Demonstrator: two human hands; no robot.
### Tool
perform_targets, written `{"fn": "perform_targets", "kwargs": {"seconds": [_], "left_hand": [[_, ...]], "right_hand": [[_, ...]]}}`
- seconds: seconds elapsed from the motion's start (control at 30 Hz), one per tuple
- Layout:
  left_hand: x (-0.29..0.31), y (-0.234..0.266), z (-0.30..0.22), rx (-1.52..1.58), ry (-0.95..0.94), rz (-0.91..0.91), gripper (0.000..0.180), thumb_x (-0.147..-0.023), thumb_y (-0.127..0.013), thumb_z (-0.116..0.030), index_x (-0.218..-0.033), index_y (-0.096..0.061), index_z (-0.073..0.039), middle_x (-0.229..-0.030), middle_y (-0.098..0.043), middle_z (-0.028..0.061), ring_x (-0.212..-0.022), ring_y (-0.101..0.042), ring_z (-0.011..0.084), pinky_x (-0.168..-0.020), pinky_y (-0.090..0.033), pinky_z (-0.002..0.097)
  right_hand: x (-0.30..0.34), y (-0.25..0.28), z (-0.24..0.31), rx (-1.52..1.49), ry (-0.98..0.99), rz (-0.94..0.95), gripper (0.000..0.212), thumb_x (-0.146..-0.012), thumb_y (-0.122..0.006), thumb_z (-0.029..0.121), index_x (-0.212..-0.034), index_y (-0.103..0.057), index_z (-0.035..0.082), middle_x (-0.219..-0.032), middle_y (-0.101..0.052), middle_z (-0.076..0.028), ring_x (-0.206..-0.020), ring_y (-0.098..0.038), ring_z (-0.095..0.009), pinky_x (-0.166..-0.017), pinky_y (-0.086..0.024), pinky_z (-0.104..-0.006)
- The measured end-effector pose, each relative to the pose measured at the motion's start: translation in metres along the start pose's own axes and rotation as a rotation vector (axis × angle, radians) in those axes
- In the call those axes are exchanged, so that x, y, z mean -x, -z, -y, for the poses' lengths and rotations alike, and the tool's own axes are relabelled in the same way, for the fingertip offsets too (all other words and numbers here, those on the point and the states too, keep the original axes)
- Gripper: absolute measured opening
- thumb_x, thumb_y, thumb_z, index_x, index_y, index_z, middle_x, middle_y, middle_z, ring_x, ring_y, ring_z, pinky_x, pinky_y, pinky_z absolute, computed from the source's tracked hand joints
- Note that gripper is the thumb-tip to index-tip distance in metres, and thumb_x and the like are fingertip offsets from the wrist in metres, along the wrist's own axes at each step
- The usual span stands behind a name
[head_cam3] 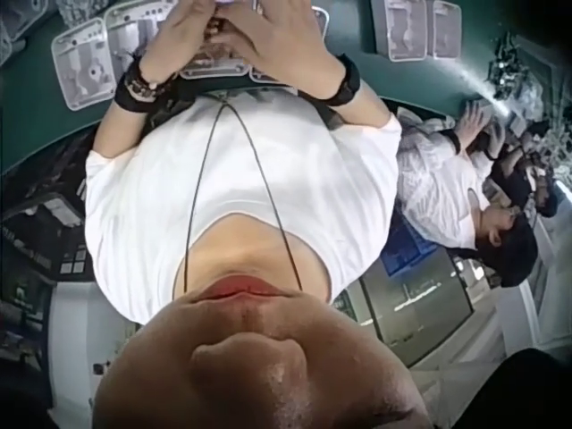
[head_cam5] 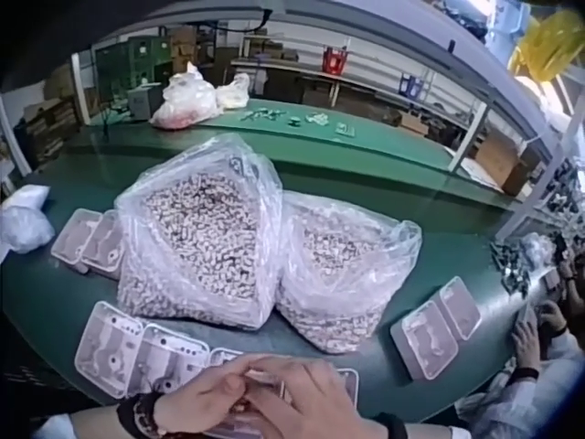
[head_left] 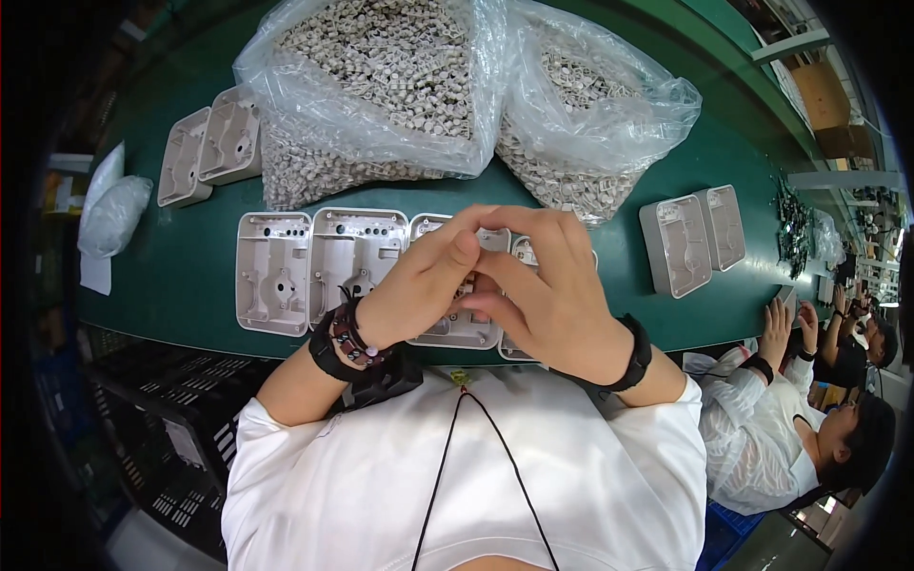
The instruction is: Assembling electronic components by manually placing small metal parts into plastic housings on an assembly line.
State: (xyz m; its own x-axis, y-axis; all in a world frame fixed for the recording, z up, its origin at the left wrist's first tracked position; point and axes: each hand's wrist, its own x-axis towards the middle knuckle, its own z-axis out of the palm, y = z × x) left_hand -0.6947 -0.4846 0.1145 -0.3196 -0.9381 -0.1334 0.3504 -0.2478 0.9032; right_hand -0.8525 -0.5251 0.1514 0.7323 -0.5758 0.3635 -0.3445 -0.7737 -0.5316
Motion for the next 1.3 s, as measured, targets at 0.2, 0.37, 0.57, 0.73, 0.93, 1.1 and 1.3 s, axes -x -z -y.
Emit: {"fn": "perform_targets", "kwargs": {"seconds": [0.2,0.37,0.57,0.73,0.93,1.1,1.3], "left_hand": [[-0.003,0.004,0.001,-0.151,-0.039,0.034,0.066,-0.089,-0.028,-0.059,-0.127,-0.037,-0.006,-0.067,-0.053,0.0020,-0.047,-0.036,0.0022,-0.040,-0.024,0.0183],[-0.001,0.013,-0.001,0.038,0.055,0.084,0.055,-0.091,-0.034,-0.051,-0.122,-0.041,-0.006,-0.067,-0.054,0.0025,-0.045,-0.033,0.0012,-0.039,-0.022,0.0184],[0.003,0.008,-0.013,0.077,0.174,0.077,0.022,-0.095,-0.043,-0.024,-0.101,-0.051,-0.005,-0.065,-0.055,-0.0007,-0.045,-0.034,0.0001,-0.040,-0.025,0.0168],[0.000,0.009,-0.008,-0.056,0.120,0.095,0.019,-0.095,-0.042,-0.021,-0.089,-0.051,-0.006,-0.064,-0.051,-0.0030,-0.048,-0.036,0.0003,-0.041,-0.027,0.0172],[0.002,0.013,-0.008,-0.043,0.235,0.329,0.023,-0.096,-0.041,-0.022,-0.082,-0.049,-0.005,-0.064,-0.046,-0.0040,-0.052,-0.036,0.0013,-0.044,-0.028,0.0173],[0.001,0.011,-0.012,0.066,0.351,0.391,0.024,-0.095,-0.044,-0.024,-0.083,-0.049,-0.004,-0.064,-0.045,-0.0035,-0.054,-0.038,0.0030,-0.048,-0.030,0.0185],[0.000,0.010,-0.004,-0.300,0.107,0.377,0.019,-0.089,-0.054,-0.021,-0.090,-0.047,-0.003,-0.066,-0.043,-0.0017,-0.056,-0.038,0.0054,-0.049,-0.031,0.0191]], "right_hand": [[-0.003,-0.006,-0.003,0.111,0.071,-0.045,0.022,-0.065,-0.068,0.006,-0.085,-0.060,0.008,-0.097,-0.054,-0.008,-0.082,-0.049,-0.025,-0.076,-0.035,-0.0370],[-0.001,-0.002,-0.009,0.064,-0.036,-0.028,0.023,-0.065,-0.068,0.005,-0.086,-0.061,0.008,-0.088,-0.056,-0.006,-0.078,-0.050,-0.023,-0.072,-0.036,-0.0354],[0.007,0.000,-0.011,0.028,0.057,-0.227,0.025,-0.066,-0.067,0.002,-0.090,-0.061,0.006,-0.092,-0.059,-0.008,-0.079,-0.053,-0.023,-0.069,-0.038,-0.0328],[0.013,-0.004,-0.012,-0.060,0.125,-0.219,0.026,-0.067,-0.067,0.001,-0.091,-0.059,0.004,-0.095,-0.060,-0.010,-0.080,-0.055,-0.025,-0.066,-0.042,-0.0316],[0.023,0.002,-0.016,-0.195,0.150,-0.097,0.025,-0.067,-0.068,0.004,-0.090,-0.058,0.004,-0.088,-0.059,-0.009,-0.075,-0.057,-0.024,-0.061,-0.045,-0.0312],[0.025,0.014,-0.010,-0.217,0.088,-0.037,0.021,-0.066,-0.067,0.006,-0.085,-0.058,0.003,-0.082,-0.056,-0.007,-0.069,-0.056,-0.022,-0.056,-0.045,-0.0303],[0.035,0.015,-0.008,-0.072,0.049,0.005,0.020,-0.065,-0.070,0.005,-0.083,-0.061,0.003,-0.078,-0.056,-0.007,-0.066,-0.056,-0.022,-0.053,-0.044,-0.0303]]}}
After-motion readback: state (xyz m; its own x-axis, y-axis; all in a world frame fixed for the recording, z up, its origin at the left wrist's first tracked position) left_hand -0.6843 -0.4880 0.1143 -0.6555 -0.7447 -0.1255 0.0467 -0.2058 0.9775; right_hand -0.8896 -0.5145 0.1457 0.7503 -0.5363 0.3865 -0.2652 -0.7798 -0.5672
